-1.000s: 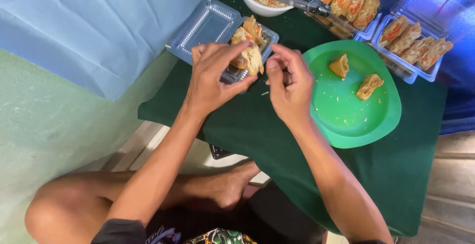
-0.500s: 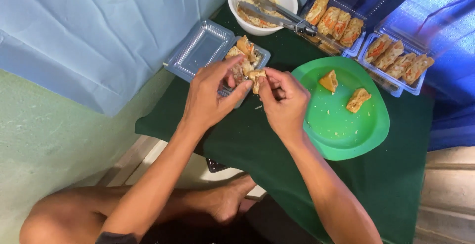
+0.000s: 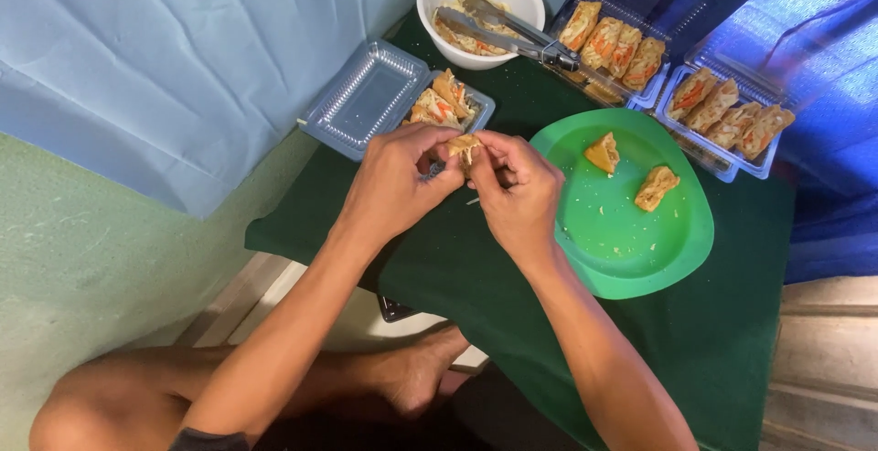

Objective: Stuffing fried tofu puffs with a vegetable mixture using tongs and hands, then arranging them in plastic containers.

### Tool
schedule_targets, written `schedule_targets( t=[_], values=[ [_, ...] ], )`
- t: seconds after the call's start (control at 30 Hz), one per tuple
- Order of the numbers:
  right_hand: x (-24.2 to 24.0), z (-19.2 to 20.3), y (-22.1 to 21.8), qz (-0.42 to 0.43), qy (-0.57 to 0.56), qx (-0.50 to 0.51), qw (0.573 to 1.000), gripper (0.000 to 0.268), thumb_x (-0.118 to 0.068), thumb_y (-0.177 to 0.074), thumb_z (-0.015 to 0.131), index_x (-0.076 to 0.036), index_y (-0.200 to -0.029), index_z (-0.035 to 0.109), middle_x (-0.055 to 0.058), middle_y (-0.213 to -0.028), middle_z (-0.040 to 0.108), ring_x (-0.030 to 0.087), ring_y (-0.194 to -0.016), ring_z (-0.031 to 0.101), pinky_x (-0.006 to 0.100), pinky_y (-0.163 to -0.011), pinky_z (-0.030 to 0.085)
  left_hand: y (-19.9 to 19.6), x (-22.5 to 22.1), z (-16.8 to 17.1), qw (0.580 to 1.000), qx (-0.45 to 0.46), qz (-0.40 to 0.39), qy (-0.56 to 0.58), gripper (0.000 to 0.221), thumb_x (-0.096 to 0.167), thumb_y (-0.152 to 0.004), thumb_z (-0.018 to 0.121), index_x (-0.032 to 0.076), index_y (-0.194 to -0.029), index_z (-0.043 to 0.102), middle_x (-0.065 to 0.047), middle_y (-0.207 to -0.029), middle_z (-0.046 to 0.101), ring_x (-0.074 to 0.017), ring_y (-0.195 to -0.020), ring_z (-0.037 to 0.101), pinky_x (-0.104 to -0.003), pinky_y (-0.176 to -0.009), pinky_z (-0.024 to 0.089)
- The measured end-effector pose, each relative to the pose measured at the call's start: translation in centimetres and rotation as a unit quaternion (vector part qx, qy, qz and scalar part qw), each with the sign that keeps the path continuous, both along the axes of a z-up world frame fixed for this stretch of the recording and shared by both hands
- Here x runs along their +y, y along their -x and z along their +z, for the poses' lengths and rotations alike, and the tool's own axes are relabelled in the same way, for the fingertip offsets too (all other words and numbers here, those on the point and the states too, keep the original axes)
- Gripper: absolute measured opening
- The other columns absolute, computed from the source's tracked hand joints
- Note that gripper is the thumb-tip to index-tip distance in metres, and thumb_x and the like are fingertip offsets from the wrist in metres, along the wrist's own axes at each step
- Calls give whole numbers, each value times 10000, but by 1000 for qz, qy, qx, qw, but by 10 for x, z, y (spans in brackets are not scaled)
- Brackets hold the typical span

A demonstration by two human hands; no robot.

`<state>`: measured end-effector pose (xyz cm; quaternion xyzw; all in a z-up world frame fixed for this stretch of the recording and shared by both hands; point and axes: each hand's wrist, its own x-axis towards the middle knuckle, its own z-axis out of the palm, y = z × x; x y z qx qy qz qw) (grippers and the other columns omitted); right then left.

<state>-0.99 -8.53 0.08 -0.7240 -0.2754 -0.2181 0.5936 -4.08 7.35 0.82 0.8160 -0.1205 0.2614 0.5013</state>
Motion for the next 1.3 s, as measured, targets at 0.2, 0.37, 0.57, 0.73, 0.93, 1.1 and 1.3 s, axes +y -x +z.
schedule_targets(
  t=[0.2,0.37,0.57,0.73,0.93,1.1,1.3],
  values=[
    [-3,-12,-2,26,1,25,999,270,108,-910,724,46,-1172,719,192,-815,736,255,-617,752,339,-557,646,4,1,9,1000,10,1,12,182,150,-939,708,5,-1032,766,-118,-727,702,-245,-596,652,-355,-546,546],
    [-1,-9,-1,33,-3,35,999,250,107,-923,705,37,-1162,721,193,-813,741,242,-607,749,331,-544,648,-3,5,-1,1000,13,-10,-1,178,129,-931,689,16,-1043,768,-127,-731,700,-263,-612,660,-369,-557,554],
    [1,-6,0,46,-14,59,997,263,105,-954,660,37,-1205,696,222,-892,748,233,-647,747,338,-568,664,1,-3,10,999,41,-5,16,216,127,-924,694,-22,-1071,743,-161,-746,701,-270,-630,670,-373,-556,563],
    [1,-3,0,67,-10,71,995,338,90,-987,619,24,-1318,635,254,-1084,737,246,-726,750,370,-605,682,1,0,16,998,58,-16,17,207,81,-920,656,-22,-1079,741,-189,-755,700,-308,-645,678,-402,-556,560],
    [-4,2,-6,49,11,66,997,255,147,-897,677,14,-1105,741,193,-988,712,194,-654,693,326,-554,672,-2,2,9,997,75,-16,9,204,85,-857,716,-26,-1026,747,-158,-713,685,-257,-602,664,-374,-556,561],
    [-6,0,-9,42,0,79,996,239,140,-903,681,16,-1097,744,166,-992,667,172,-638,672,308,-529,668,-4,1,9,997,77,-10,23,202,83,-841,720,-30,-1007,748,-155,-708,669,-251,-591,659,-370,-539,556],
    [-1,1,-7,69,-39,128,989,257,136,-926,664,54,-1166,703,186,-1009,664,190,-692,716,329,-569,685,-6,-4,12,996,75,8,42,174,112,-852,749,-15,-970,752,-128,-681,649,-233,-585,652,-340,-518,550]
  ],
)
